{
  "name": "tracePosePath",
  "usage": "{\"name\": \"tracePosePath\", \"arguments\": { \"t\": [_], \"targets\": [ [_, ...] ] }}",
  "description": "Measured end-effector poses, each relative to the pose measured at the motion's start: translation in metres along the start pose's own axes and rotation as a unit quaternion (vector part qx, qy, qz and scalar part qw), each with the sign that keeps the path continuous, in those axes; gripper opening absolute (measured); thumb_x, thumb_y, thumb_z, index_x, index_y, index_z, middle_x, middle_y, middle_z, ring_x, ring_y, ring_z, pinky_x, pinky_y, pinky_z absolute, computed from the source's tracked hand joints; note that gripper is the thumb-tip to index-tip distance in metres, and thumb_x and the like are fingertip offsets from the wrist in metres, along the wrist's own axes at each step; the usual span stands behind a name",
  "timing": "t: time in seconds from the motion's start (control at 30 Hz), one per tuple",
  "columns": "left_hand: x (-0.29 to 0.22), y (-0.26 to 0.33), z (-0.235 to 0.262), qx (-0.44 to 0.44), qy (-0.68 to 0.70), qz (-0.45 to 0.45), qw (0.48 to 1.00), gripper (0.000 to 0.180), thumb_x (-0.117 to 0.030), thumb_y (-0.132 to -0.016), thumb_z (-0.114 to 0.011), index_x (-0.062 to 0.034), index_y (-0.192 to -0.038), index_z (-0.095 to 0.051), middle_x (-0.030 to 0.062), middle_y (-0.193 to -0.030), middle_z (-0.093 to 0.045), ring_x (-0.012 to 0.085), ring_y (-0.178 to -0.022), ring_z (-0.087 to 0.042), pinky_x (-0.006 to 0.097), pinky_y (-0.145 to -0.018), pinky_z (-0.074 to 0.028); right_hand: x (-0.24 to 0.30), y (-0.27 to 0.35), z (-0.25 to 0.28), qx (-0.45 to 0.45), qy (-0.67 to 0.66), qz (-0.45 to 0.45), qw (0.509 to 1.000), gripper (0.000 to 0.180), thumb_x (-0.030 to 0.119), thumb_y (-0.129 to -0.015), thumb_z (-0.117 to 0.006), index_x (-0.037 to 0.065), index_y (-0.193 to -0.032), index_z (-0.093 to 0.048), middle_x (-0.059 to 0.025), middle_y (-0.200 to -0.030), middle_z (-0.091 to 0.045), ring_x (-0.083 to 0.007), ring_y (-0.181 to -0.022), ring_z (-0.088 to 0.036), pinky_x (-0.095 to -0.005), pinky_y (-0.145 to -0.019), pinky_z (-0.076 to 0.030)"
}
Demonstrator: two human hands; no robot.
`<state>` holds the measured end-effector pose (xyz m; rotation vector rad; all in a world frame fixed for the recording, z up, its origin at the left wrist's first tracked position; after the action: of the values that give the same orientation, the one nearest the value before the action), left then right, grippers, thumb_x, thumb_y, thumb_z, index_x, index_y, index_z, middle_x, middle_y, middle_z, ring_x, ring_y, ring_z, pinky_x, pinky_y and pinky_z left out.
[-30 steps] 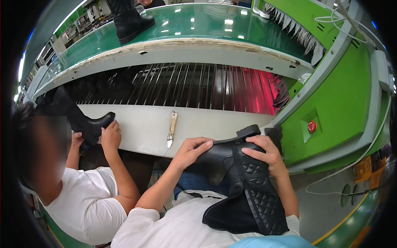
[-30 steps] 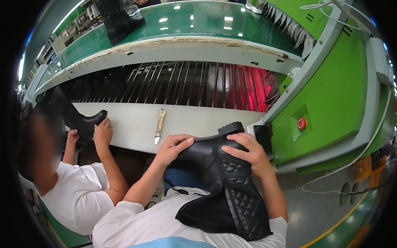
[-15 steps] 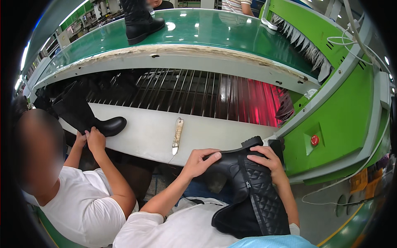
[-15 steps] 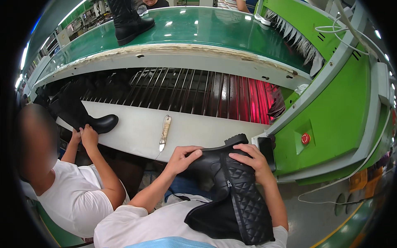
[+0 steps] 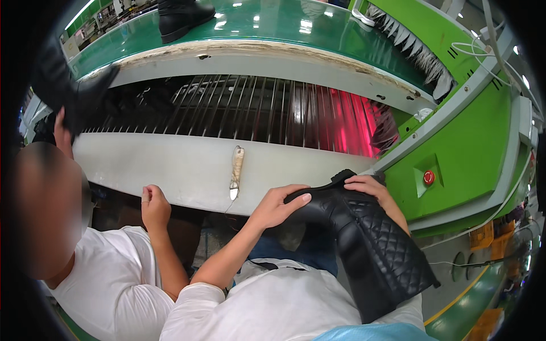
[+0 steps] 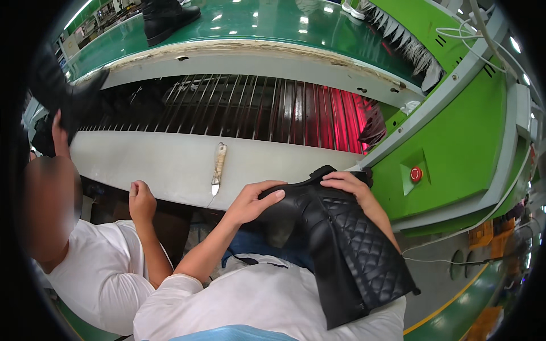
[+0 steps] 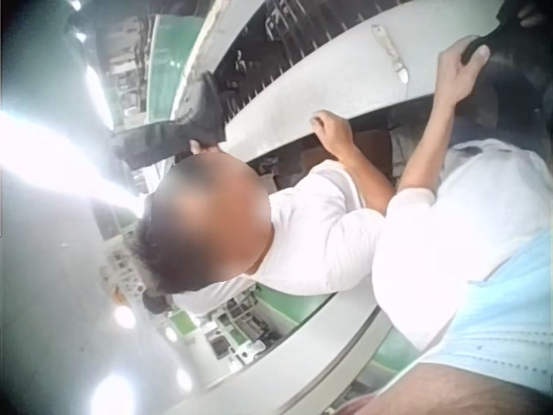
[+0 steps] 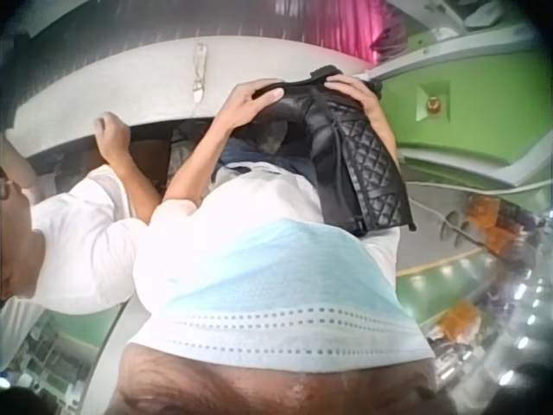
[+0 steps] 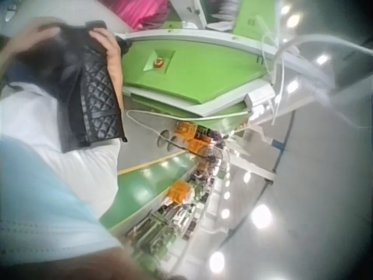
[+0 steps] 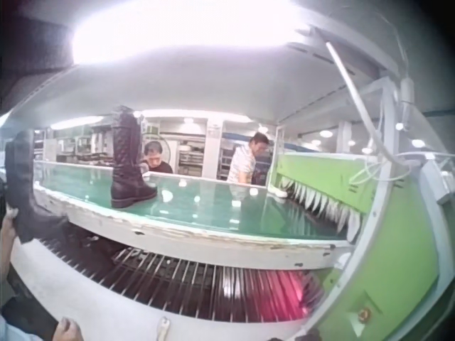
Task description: The person repeatedly rubs black boots against a rotating brush on a green machine to polish them. They handle the boots one at a time, adjusting their position to ensure the brush contacts different surfaces, then place them on a conveyor belt.
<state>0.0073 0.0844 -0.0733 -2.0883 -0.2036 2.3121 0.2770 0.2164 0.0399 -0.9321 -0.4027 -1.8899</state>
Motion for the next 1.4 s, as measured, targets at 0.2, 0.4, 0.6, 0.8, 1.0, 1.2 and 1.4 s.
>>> {"name": "tracePosePath", "arguments": {
  "t": [0.2, 0.4, 0.6, 0.8, 1.0, 1.2, 1.4],
  "targets": [
    [-0.027, 0.016, 0.033, 0.093, 0.253, -0.142, 0.953, 0.08, -0.02, -0.102, -0.083, 0.0002, -0.17, -0.047, 0.02, -0.172, -0.053, 0.0292, -0.161, -0.05, 0.045, -0.129, -0.042, -0.05, 0.001, 0.008, 0.006, -0.019, -0.067, 0.998, 0.063, 0.023, -0.099, -0.084, -0.001, -0.152, -0.063, -0.0148, -0.15, -0.065, -0.0298, -0.141, -0.063, -0.0399, -0.122, -0.048],
    [-0.021, 0.072, 0.03, 0.029, 0.097, -0.06, 0.993, 0.079, 0.008, -0.086, -0.09, 0.002, -0.159, -0.062, 0.0181, -0.158, -0.069, 0.0221, -0.138, -0.07, 0.036, -0.116, -0.055, -0.072, 0.008, -0.027, -0.022, -0.367, -0.214, 0.905, 0.057, 0.053, -0.112, -0.069, 0.0, -0.132, -0.067, -0.0076, -0.097, -0.078, -0.0172, -0.068, -0.075, -0.0323, -0.056, -0.06],
    [0.012, 0.082, 0.016, -0.088, -0.07, -0.082, 0.99, 0.068, -0.011, -0.075, -0.101, -0.0035, -0.138, -0.078, 0.0166, -0.138, -0.08, 0.033, -0.13, -0.075, 0.047, -0.118, -0.054, -0.077, -0.02, -0.04, 0.043, -0.177, -0.378, 0.908, 0.071, 0.071, -0.107, -0.064, 0.001, -0.112, -0.076, -0.0065, -0.086, -0.077, -0.0168, -0.061, -0.072, -0.03, -0.054, -0.054],
    [0.03, 0.077, 0.006, -0.141, -0.228, -0.153, 0.951, 0.063, -0.028, -0.068, -0.104, -0.0019, -0.12, -0.082, 0.0202, -0.139, -0.078, 0.044, -0.139, -0.068, 0.059, -0.128, -0.043, -0.063, -0.047, -0.038, 0.004, 0.259, -0.222, 0.94, 0.071, 0.068, -0.107, -0.062, 0.0, -0.107, -0.08, -0.0269, -0.097, -0.076, -0.0476, -0.094, -0.074, -0.0509, -0.088, -0.057],
    [0.036, 0.08, 0.004, -0.112, -0.247, -0.149, 0.951, 0.069, -0.03, -0.07, -0.105, -0.0017, -0.128, -0.082, 0.0167, -0.135, -0.081, 0.0358, -0.137, -0.072, 0.057, -0.127, -0.045, 0.012, -0.02, -0.076, -0.034, 0.184, 0.147, 0.971, 0.067, 0.037, -0.072, -0.101, 0.012, -0.13, -0.08, -0.0064, -0.12, -0.07, -0.0316, -0.112, -0.065, -0.0454, -0.097, -0.052],
    [0.041, 0.079, -0.003, -0.121, -0.098, -0.115, 0.981, 0.08, -0.028, -0.068, -0.107, -0.0064, -0.14, -0.079, 0.0122, -0.14, -0.081, 0.0273, -0.129, -0.078, 0.037, -0.111, -0.061, 0.015, -0.015, -0.123, -0.114, 0.197, 0.249, 0.941, 0.053, 0.022, -0.07, -0.099, 0.012, -0.119, -0.084, -0.0023, -0.113, -0.072, -0.0285, -0.102, -0.065, -0.043, -0.086, -0.049],
    [0.046, 0.075, -0.006, -0.129, -0.122, -0.143, 0.974, 0.082, -0.035, -0.064, -0.105, -0.0023, -0.136, -0.081, 0.0108, -0.133, -0.084, 0.0235, -0.118, -0.083, 0.033, -0.102, -0.064, 0.009, -0.019, -0.128, -0.098, 0.095, 0.247, 0.959, 0.031, 0.009, -0.069, -0.097, 0.008, -0.095, -0.079, -0.0021, -0.098, -0.069, -0.027, -0.094, -0.065, -0.0424, -0.084, -0.047]
  ]
}}
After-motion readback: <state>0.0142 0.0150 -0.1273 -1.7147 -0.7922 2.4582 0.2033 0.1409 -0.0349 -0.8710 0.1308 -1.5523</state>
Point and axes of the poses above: each hand's wrist, its own y-axis away from the middle knuckle, its own z-axis out of the back of the hand, x = y × z, the point moved 3 cm from there along -y, towards the middle knuckle
